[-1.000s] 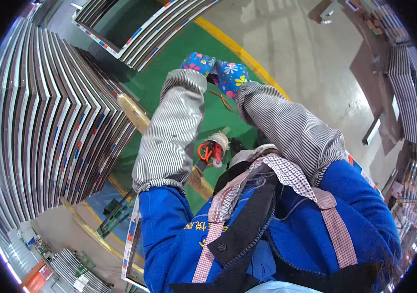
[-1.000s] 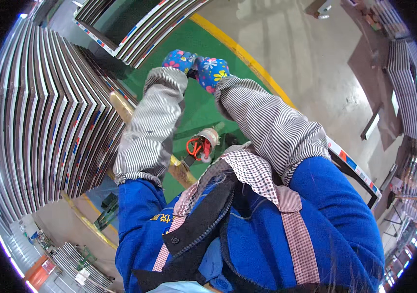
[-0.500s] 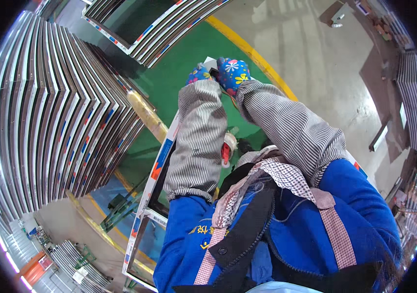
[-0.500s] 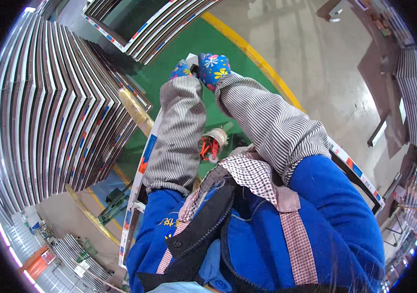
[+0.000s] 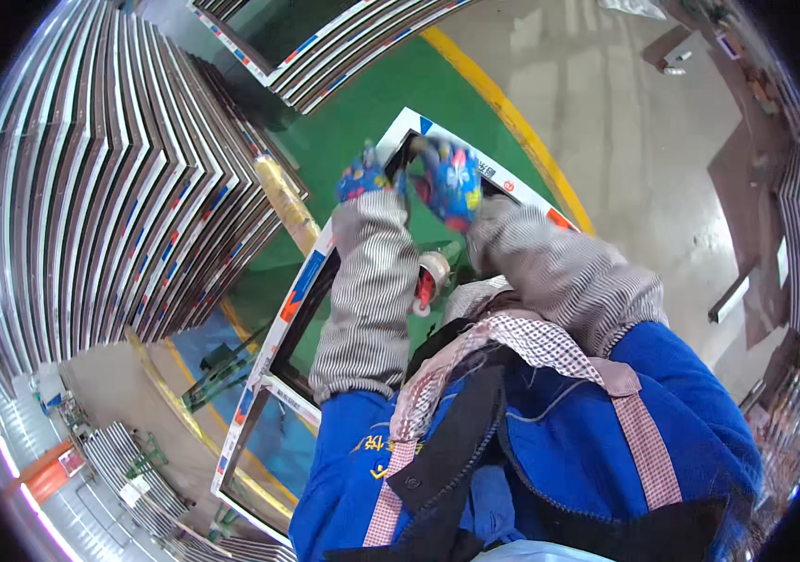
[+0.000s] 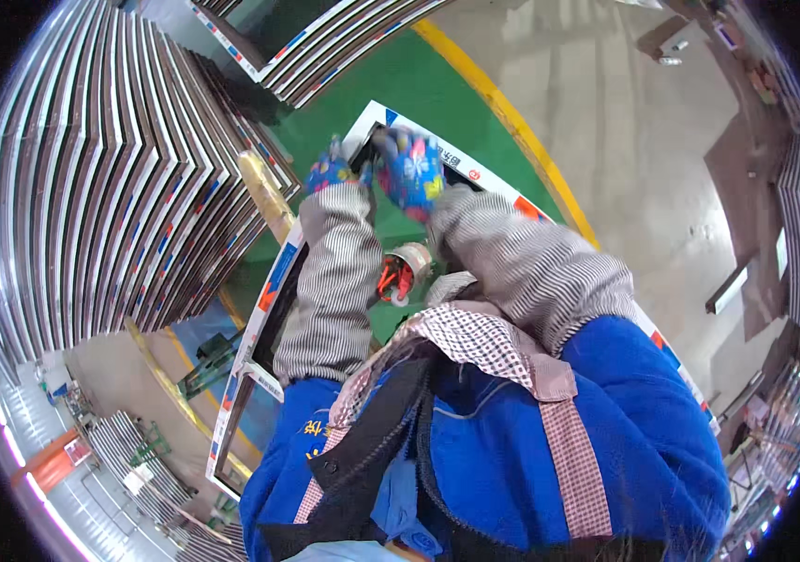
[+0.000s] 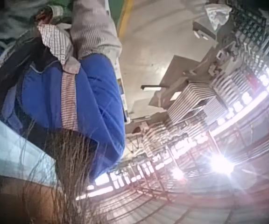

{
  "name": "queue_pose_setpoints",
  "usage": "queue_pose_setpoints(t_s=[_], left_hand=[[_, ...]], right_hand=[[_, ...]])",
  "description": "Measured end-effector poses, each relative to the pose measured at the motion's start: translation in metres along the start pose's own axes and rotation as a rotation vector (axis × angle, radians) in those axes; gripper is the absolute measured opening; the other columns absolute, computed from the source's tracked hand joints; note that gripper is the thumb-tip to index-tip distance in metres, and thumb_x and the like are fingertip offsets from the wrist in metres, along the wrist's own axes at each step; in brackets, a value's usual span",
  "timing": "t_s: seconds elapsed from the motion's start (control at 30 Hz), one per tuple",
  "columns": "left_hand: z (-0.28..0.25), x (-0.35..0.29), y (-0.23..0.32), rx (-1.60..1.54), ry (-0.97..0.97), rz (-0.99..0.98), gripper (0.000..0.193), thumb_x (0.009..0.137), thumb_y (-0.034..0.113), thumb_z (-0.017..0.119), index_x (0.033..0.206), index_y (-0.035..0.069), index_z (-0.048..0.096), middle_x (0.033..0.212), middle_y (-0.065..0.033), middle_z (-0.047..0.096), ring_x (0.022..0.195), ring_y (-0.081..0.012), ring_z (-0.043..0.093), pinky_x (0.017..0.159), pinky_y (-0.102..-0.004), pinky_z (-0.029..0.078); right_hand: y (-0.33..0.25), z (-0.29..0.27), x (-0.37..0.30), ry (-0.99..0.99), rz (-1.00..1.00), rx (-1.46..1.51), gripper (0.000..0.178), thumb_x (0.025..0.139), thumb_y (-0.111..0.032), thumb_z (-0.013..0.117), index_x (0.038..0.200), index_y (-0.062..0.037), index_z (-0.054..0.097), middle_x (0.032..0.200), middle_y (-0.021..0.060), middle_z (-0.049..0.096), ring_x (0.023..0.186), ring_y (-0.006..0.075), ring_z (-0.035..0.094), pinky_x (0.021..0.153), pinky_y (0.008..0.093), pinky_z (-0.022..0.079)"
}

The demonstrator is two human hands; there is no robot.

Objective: The worker is seen assembling and moving large window frames on a fabrication floor.

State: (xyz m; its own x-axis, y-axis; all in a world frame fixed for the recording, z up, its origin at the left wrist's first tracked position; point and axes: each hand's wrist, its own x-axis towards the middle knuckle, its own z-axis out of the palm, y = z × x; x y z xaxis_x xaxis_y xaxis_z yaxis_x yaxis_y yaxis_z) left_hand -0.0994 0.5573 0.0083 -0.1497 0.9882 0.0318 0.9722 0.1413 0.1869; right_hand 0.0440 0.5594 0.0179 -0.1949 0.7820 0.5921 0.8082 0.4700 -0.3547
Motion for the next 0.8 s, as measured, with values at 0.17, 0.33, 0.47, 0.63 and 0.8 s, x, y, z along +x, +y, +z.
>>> queue_pose_setpoints(t_s=[0.17, 0.33, 0.47, 0.63, 0.8], left_hand=[[-0.022, -0.038, -0.006, 0.147, -0.023, -0.085, 0.076, 0.076, 0.04, 0.066, 0.136, 0.006, 0.035, 0.129, -0.0161, 0.047, 0.114, -0.0325, 0.047, 0.099, -0.0418, 0.036], [-0.024, -0.034, -0.004, 0.214, -0.092, -0.147, 0.075, 0.08, 0.043, 0.061, 0.138, 0.007, 0.032, 0.126, -0.013, 0.048, 0.113, -0.0287, 0.047, 0.099, -0.0387, 0.037], [-0.027, -0.028, -0.003, 0.192, -0.188, -0.301, 0.071, 0.079, 0.04, 0.064, 0.136, 0.008, 0.037, 0.118, -0.0127, 0.053, 0.107, -0.0277, 0.053, 0.094, -0.0379, 0.041], [-0.029, -0.027, -0.007, 0.132, -0.19, -0.338, 0.065, 0.08, 0.042, 0.064, 0.132, 0.008, 0.043, 0.112, -0.0141, 0.057, 0.102, -0.0291, 0.057, 0.091, -0.0384, 0.044], [-0.017, -0.029, -0.018, 0.081, -0.091, -0.299, 0.059, 0.079, 0.04, 0.066, 0.126, 0.008, 0.051, 0.107, -0.0151, 0.06, 0.097, -0.0286, 0.059, 0.085, -0.0387, 0.046]], right_hand=[[0.002, 0.049, -0.044, -0.611, 0.807, 0.79, 0.03, 0.079, -0.026, 0.063, 0.1, -0.0058, 0.059, 0.091, 0.0166, 0.064, 0.087, 0.0323, 0.062, 0.075, 0.0416, 0.049], [0.0, 0.096, -0.03, -0.631, 0.956, 0.654, 0.04, 0.081, -0.036, 0.062, 0.1, -0.001, 0.06, 0.096, 0.0225, 0.063, 0.09, 0.0372, 0.062, 0.076, 0.0426, 0.049], [-0.007, 0.123, -0.037, -0.551, 1.115, 0.905, 0.049, 0.077, -0.036, 0.067, 0.109, 0.0006, 0.059, 0.097, 0.0218, 0.064, 0.089, 0.0342, 0.063, 0.074, 0.0406, 0.05], [-0.002, 0.113, -0.035, -0.504, 1.31, 1.552, 0.027, 0.085, -0.013, 0.062, 0.11, -0.0049, 0.061, 0.087, 0.0074, 0.065, 0.063, 0.0168, 0.061, 0.053, 0.0294, 0.051], [0.005, 0.109, -0.034, -0.565, 1.362, 1.627, 0.024, 0.085, -0.012, 0.062, 0.109, -0.0069, 0.062, 0.09, 0.0061, 0.065, 0.065, 0.0188, 0.063, 0.051, 0.0317, 0.054]])
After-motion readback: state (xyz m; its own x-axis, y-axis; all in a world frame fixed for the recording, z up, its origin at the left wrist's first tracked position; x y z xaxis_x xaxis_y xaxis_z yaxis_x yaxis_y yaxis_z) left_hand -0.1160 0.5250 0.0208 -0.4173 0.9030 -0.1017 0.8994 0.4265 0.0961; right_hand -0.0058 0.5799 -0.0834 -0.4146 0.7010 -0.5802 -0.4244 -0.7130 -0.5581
